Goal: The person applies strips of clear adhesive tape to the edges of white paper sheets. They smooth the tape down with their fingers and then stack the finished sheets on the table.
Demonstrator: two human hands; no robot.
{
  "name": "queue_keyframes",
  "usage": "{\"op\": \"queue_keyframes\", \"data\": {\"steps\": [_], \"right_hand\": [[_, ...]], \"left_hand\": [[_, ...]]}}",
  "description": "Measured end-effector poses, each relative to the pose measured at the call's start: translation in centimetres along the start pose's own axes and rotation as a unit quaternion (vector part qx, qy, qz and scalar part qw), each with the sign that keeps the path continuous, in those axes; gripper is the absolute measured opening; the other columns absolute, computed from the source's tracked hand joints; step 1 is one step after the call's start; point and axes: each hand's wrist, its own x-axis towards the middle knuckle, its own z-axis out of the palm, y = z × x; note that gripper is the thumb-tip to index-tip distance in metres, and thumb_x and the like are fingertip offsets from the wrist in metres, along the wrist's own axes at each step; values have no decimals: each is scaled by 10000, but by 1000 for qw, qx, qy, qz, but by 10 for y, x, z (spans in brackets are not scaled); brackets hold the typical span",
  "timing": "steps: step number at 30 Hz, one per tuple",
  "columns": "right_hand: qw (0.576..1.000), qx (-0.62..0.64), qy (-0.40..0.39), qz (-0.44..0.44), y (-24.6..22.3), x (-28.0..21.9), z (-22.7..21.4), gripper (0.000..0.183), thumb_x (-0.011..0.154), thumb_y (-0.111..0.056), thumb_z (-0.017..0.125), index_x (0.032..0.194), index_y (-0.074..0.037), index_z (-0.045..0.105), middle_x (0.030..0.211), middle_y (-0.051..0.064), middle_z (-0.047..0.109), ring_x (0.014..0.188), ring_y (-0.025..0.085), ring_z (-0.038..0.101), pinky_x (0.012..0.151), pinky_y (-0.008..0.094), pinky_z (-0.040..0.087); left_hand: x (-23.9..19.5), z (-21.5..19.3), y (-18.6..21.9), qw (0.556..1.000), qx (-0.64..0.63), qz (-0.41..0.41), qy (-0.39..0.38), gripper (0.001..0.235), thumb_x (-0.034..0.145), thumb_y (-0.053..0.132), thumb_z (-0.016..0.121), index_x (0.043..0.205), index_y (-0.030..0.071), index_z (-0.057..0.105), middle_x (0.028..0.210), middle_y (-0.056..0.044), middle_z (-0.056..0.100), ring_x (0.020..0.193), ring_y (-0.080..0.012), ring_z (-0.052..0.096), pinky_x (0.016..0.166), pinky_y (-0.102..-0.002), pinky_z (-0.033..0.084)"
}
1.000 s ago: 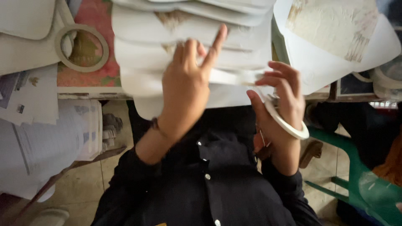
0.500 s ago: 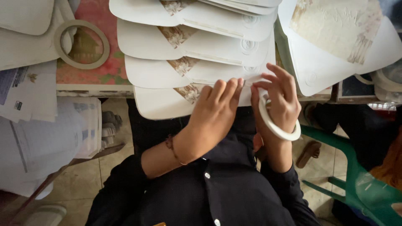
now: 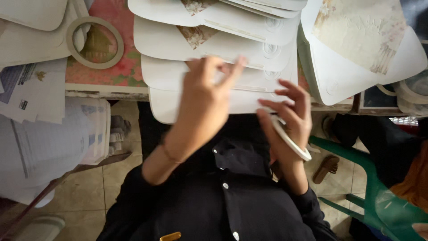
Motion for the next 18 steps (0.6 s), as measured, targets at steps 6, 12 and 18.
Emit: {"op": "queue_keyframes", "data": {"steps": [6, 12, 18], "right_hand": [[993, -54, -89, -47, -4, 3, 28, 23, 1011, -186, 830, 1007, -169, 845, 1466, 118, 638, 1305, 317, 514, 954, 414, 460], [987, -110, -81, -86, -4, 7, 35, 96, 1033, -153, 811, 949, -110, 794, 1424, 162, 631, 1147, 379, 525, 1006, 475, 466], [984, -127, -90, -87, 5, 3, -2, 374, 989, -117, 926, 1321, 1, 801, 1604, 257, 463, 1095, 300, 681, 890, 385, 637]], "left_hand": [[-27, -34, -16, 988, 41, -126, -85, 1004, 902, 282, 968, 1723, 320, 391, 1272, -56, 491, 1182, -308, 471, 879, -446, 485], [-31, -29, -13, 985, 14, -151, -84, 1070, 882, 457, 1003, 1730, 363, 357, 1338, -49, 489, 1226, -330, 471, 947, -499, 472], [-25, -33, -11, 984, 31, -148, -98, 1106, 822, 478, 1029, 1720, 343, 397, 1340, -63, 454, 1225, -338, 466, 916, -510, 481]]}}
